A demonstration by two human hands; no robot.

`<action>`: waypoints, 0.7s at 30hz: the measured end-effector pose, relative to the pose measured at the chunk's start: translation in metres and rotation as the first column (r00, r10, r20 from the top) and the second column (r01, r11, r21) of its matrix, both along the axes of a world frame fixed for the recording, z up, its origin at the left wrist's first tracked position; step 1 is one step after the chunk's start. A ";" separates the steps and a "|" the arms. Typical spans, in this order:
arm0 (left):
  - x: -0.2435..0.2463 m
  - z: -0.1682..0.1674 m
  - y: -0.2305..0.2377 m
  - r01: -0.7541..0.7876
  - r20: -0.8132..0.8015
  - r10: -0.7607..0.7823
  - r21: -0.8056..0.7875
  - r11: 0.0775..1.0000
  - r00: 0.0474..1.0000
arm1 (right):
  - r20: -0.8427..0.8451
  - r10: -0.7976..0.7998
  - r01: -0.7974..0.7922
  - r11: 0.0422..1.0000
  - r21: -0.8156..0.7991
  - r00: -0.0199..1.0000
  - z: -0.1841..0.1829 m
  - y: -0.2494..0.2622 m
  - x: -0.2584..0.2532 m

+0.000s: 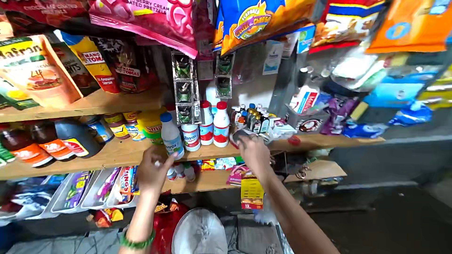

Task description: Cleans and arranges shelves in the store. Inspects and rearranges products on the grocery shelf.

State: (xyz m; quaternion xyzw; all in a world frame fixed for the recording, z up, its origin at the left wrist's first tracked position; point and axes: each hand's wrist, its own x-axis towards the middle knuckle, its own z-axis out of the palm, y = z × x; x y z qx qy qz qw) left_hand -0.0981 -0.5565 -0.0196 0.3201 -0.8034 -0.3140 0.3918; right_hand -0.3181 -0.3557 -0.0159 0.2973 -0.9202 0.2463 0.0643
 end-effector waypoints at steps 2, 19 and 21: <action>-0.034 0.013 -0.007 -0.064 0.083 0.062 0.018 0.998 0.995 | -0.051 0.028 -0.021 0.991 0.130 0.998 -0.003 -0.013 -0.007; -0.018 0.017 -0.062 -0.029 0.109 0.027 0.015 0.999 0.994 | -0.082 0.036 -0.019 0.980 0.200 0.996 0.011 -0.012 0.010; -0.031 0.014 -0.057 -0.002 0.083 0.001 0.008 1.000 0.997 | -0.116 0.020 0.000 0.985 0.170 0.993 0.007 -0.017 0.011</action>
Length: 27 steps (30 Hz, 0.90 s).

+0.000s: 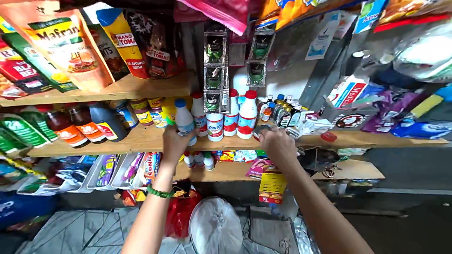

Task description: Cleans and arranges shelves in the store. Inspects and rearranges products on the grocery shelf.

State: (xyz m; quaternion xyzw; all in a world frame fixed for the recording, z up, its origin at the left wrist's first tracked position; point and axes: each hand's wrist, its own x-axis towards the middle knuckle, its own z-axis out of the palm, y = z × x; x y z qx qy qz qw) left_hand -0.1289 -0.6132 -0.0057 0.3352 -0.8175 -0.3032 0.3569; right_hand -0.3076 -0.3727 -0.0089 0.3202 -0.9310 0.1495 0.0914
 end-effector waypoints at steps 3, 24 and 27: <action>-0.009 -0.005 0.004 -0.014 -0.037 0.013 -0.041 0.999 0.999 | 0.095 -0.019 0.016 0.999 0.032 0.995 0.005 0.000 0.013; -0.023 -0.010 0.090 0.193 -0.119 -0.270 -0.443 0.875 0.955 | 0.156 -0.018 0.000 0.993 0.114 0.988 0.011 -0.019 0.000; -0.066 0.024 0.111 0.236 0.005 -0.254 -0.392 0.889 0.967 | 0.166 0.072 -0.092 0.989 0.117 0.984 0.009 -0.004 0.004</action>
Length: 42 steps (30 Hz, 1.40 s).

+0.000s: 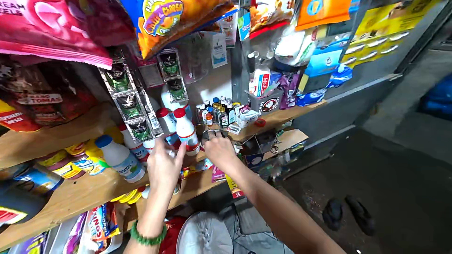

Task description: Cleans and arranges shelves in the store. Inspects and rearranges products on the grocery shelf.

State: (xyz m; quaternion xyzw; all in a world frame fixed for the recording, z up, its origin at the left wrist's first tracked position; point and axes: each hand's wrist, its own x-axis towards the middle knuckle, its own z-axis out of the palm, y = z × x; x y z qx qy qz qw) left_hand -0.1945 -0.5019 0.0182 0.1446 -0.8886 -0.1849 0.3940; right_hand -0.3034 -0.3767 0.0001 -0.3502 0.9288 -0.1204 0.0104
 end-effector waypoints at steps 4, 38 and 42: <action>-0.050 0.021 0.008 -0.148 0.155 0.141 0.037 0.988 0.978 | 0.039 0.104 -0.105 0.994 0.014 0.994 0.001 0.020 -0.001; 0.158 -0.013 -0.012 0.106 -0.547 0.037 0.228 0.968 0.836 | 0.081 0.105 -0.102 0.994 -0.034 0.991 0.013 -0.032 0.002; 0.167 -0.008 -0.012 0.166 -0.559 0.022 0.283 0.945 0.829 | 0.124 0.116 -0.120 0.992 0.023 0.985 0.014 -0.036 0.032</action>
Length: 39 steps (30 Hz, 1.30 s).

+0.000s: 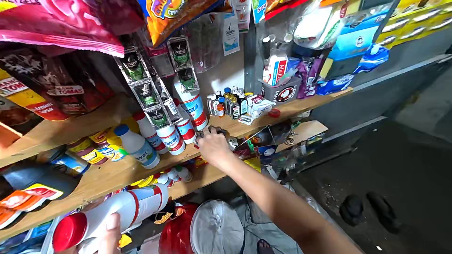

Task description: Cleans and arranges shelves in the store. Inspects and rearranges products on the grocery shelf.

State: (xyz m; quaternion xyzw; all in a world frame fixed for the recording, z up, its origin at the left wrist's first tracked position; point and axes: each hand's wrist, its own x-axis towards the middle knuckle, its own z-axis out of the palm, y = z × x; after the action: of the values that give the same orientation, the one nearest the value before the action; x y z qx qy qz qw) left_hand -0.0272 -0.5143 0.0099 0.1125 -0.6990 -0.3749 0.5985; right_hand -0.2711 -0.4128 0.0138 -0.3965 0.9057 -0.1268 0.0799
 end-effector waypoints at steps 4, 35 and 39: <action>0.001 0.002 -0.009 0.051 -0.007 -0.051 -0.014 0.999 0.999 | -0.021 0.326 -0.326 0.934 -0.148 0.945 -0.008 0.025 0.023; -0.218 0.007 0.032 -0.231 0.368 0.328 -0.285 0.930 0.870 | -0.191 0.160 -0.232 0.860 -0.454 0.968 -0.030 0.196 -0.063; -0.240 -0.001 0.032 -0.319 0.354 0.401 -0.266 0.909 0.845 | -0.363 -0.226 -0.008 0.840 -0.543 0.904 -0.023 0.277 -0.129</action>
State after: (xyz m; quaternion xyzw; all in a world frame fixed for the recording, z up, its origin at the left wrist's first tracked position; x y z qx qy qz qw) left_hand -0.2672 -0.4822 0.0084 0.2568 -0.8064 -0.1532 0.5103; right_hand -0.3998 -0.1356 -0.0097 -0.3670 0.8523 -0.2902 -0.2340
